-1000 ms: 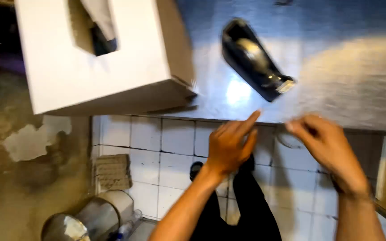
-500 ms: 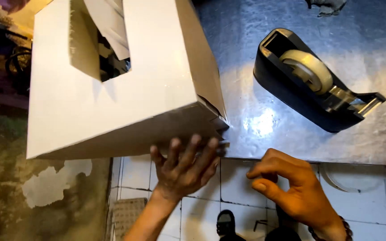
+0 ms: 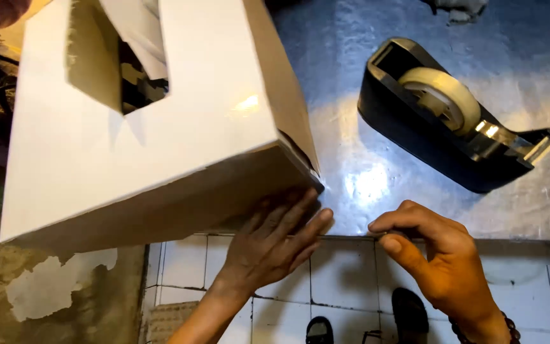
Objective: Taping the bottom and sides of cardboard bakery boxes for assembly.
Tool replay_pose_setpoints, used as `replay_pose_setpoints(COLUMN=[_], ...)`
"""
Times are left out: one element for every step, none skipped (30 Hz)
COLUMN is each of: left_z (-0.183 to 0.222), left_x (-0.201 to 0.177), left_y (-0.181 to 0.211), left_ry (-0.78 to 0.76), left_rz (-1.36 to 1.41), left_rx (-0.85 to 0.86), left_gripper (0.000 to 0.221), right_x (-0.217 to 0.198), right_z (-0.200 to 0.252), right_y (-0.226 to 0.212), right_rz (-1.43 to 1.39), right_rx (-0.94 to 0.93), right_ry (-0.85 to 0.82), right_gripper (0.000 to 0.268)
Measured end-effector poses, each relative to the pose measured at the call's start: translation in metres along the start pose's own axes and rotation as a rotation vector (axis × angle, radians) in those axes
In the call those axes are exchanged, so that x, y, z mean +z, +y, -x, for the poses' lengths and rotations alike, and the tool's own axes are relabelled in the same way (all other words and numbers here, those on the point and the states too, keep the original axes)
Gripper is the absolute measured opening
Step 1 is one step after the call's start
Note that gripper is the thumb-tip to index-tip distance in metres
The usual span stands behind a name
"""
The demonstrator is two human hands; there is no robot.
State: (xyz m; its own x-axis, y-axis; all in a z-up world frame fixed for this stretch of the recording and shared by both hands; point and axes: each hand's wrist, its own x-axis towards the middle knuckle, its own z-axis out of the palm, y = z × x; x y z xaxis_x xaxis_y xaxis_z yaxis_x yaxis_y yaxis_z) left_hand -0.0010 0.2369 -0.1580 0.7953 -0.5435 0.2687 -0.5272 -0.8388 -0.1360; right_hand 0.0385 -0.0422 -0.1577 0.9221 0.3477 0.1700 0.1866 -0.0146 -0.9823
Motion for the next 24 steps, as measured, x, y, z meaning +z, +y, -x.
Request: replay_pose_setpoints(left_z=[0.000, 0.001, 0.003, 0.005, 0.007, 0.008, 0.007, 0.007, 0.007, 0.006, 0.006, 0.008, 0.010, 0.011, 0.013, 0.014, 0.014, 0.014, 0.015, 0.016, 0.015, 0.015, 0.015, 0.016], left_x=[-0.002, -0.005, -0.002, 0.001, 0.004, 0.003, 0.002, 0.002, 0.001, -0.001, -0.001, 0.001, 0.002, 0.004, 0.005, 0.008, 0.010, 0.009, 0.008, 0.007, 0.008, 0.008, 0.008, 0.007], left_y=[-0.001, -0.002, -0.003, -0.005, -0.007, -0.009, -0.010, -0.011, -0.013, -0.014, -0.016, -0.017, -0.017, -0.018, -0.019, -0.019, -0.021, -0.021, -0.022, -0.023, -0.023, -0.024, -0.024, -0.025], left_ry=[-0.050, -0.101, -0.094, -0.101, -0.107, -0.100, -0.121, -0.142, -0.131, -0.106, -0.082, -0.072, -0.078, -0.084, -0.078, -0.071, -0.062, -0.054, -0.040, -0.026, -0.024, -0.006, 0.011, 0.013], left_rz=[-0.012, -0.024, -0.026, 0.031, 0.089, 0.088, 0.106, 0.125, 0.129, 0.118, 0.103, 0.103, 0.156, 0.209, 0.216, 0.226, 0.234, 0.241, 0.247, 0.252, 0.253, 0.247, 0.240, 0.240], left_rx=[0.020, 0.040, 0.027, 0.032, 0.034, 0.019, 0.040, 0.061, 0.050, 0.055, 0.062, 0.052, 0.045, 0.038, 0.035, 0.048, 0.064, 0.063, 0.061, 0.059, 0.058, 0.067, 0.074, 0.073], left_gripper=[0.063, 0.065, 0.065, 0.067, 0.069, 0.069, 0.072, 0.074, 0.074, 0.075, 0.076, 0.076, 0.076, 0.076, 0.076, 0.075, 0.073, 0.073, 0.068, 0.063, 0.063, 0.056, 0.050, 0.050], right_x=[0.001, 0.003, 0.005, 0.007, 0.010, 0.013, 0.015, 0.017, 0.020, 0.022, 0.025, 0.027, 0.029, 0.030, 0.037, 0.042, 0.048, 0.052, 0.058, 0.064, 0.068, 0.072, 0.077, 0.079], right_z=[-0.001, -0.002, -0.004, -0.007, -0.009, -0.012, -0.014, -0.017, -0.020, -0.023, -0.026, -0.028, -0.029, -0.030, -0.034, -0.038, -0.042, -0.045, -0.049, -0.053, -0.055, -0.056, -0.058, -0.058], right_y=[0.000, 0.000, 0.000, -0.001, -0.001, -0.001, -0.001, 0.000, -0.003, -0.006, -0.007, -0.006, -0.006, -0.005, -0.006, -0.006, -0.007, -0.007, -0.007, -0.006, -0.004, -0.002, 0.000, 0.000], right_rz=[-0.039, -0.078, -0.072, -0.064, -0.055, -0.048, 0.018, 0.083, 0.095, 0.104, 0.111, 0.120, 0.127, 0.134, 0.143, 0.133, 0.125, 0.135, 0.181, 0.227, 0.230, 0.179, 0.127, 0.128], right_rx=[0.069, 0.137, 0.132, 0.115, 0.099, 0.095, 0.084, 0.072, 0.069, 0.042, 0.012, 0.006, 0.018, 0.030, 0.034, 0.026, 0.016, 0.019, 0.009, 0.000, -0.001, -0.015, -0.030, -0.030], right_ry=[0.010, 0.020, 0.008, 0.007, 0.003, -0.011, -0.011, -0.009, -0.020, -0.043, -0.065, -0.074, -0.102, -0.130, -0.134, -0.142, -0.147, -0.147, -0.128, -0.109, -0.110, -0.093, -0.076, -0.078], right_gripper=[0.018, 0.019, 0.019, 0.019, 0.018, 0.018, 0.018, 0.018, 0.018, 0.017, 0.015, 0.015, 0.015, 0.015, 0.015, 0.016, 0.016, 0.016, 0.014, 0.011, 0.011, 0.011, 0.010, 0.010])
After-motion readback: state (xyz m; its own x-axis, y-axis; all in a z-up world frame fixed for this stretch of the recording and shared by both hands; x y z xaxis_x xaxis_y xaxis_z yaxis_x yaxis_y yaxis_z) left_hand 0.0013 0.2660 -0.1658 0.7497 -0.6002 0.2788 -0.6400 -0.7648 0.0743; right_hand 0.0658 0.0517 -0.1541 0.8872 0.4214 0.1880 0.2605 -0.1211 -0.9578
